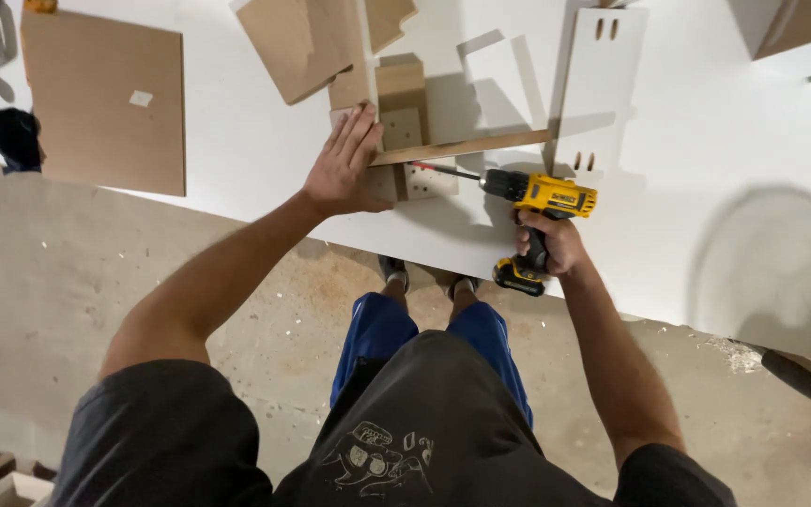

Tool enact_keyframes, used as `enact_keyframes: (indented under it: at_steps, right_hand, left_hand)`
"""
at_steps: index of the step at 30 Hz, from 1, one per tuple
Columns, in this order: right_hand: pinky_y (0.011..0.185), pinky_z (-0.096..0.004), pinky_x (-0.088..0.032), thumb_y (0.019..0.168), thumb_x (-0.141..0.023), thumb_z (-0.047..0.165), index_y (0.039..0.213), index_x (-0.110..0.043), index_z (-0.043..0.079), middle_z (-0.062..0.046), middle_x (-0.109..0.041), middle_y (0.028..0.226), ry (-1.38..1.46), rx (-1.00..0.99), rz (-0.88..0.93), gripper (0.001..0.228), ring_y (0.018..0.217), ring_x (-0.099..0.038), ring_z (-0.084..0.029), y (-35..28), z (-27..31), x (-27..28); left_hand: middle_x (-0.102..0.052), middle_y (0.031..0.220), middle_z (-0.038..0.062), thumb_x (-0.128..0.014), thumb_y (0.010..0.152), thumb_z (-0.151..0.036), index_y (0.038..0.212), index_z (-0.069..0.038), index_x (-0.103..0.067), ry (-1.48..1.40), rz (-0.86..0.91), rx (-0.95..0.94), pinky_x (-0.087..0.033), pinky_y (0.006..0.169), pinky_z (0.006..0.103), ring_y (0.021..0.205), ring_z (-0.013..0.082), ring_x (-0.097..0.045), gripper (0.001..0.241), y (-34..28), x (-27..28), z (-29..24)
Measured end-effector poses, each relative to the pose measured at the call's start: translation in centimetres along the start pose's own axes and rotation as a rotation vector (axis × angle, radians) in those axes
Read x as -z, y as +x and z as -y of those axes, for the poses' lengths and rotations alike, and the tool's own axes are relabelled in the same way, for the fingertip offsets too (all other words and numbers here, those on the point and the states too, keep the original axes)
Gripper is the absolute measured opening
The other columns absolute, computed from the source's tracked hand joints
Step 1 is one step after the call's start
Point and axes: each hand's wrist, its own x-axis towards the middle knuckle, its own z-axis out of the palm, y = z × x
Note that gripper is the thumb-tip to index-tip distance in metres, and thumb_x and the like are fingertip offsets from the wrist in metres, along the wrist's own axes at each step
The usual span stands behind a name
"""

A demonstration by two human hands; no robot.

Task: Assembling wooden furniture components using a power drill and screws

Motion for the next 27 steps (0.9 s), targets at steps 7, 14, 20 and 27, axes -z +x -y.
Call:
enact_keyframes:
  at_steps: [7, 14, 20, 27]
  right_hand:
    - [0.042, -0.028, -0.052, 0.088, -0.074, 0.009, 0.101, -0.065, 0.003, -0.007, -0.068, 0.090, -0.009, 0.051, -0.074, 0.017, 0.055, -0.059, -0.014, 0.1, 0.4, -0.1]
    - [0.044, -0.026, -0.055, 0.088, -0.076, 0.013, 0.106, -0.068, -0.002, -0.006, -0.066, 0.075, -0.006, 0.028, -0.013, 0.024, 0.053, -0.061, -0.013, 0.8, 0.5, 1.1]
    - [0.044, -0.029, -0.049, 0.091, -0.072, 0.017, 0.102, -0.067, 0.001, -0.008, -0.058, 0.063, -0.040, 0.040, -0.043, 0.020, 0.047, -0.056, -0.019, 0.6, 0.5, 0.8]
    - [0.045, -0.023, -0.052, 0.094, -0.071, 0.015, 0.102, -0.063, 0.008, -0.002, -0.061, 0.071, -0.144, 0.161, 0.068, 0.013, 0.052, -0.057, -0.011, -0.1, 1.3, -0.1]
  left_hand:
    - [-0.016, 0.170, 0.025, -0.104, 0.072, -0.052, 0.165, -0.004, -0.014, -0.105, -0.106, -0.100, -0.025, 0.132, 0.0629, 0.159, 0.0472, -0.018, 0.137, -0.7, -2.6, 1.9]
    - [-0.007, 0.171, 0.025, -0.104, 0.080, -0.068, 0.165, -0.003, -0.010, -0.071, -0.118, -0.151, -0.016, 0.136, 0.0575, 0.162, 0.0414, -0.011, 0.143, -1.2, -4.7, 3.1]
    - [-0.008, 0.170, 0.025, -0.101, 0.087, -0.066, 0.162, -0.001, -0.017, -0.134, -0.144, -0.160, -0.011, 0.138, 0.0573, 0.162, 0.0419, -0.008, 0.129, -0.9, -5.6, 3.6]
    - [0.005, 0.169, 0.022, -0.091, 0.075, -0.095, 0.161, 0.012, -0.027, 0.066, 0.174, 0.064, -0.019, 0.135, 0.0618, 0.161, 0.0373, -0.001, 0.151, -3.0, -6.5, 4.4]
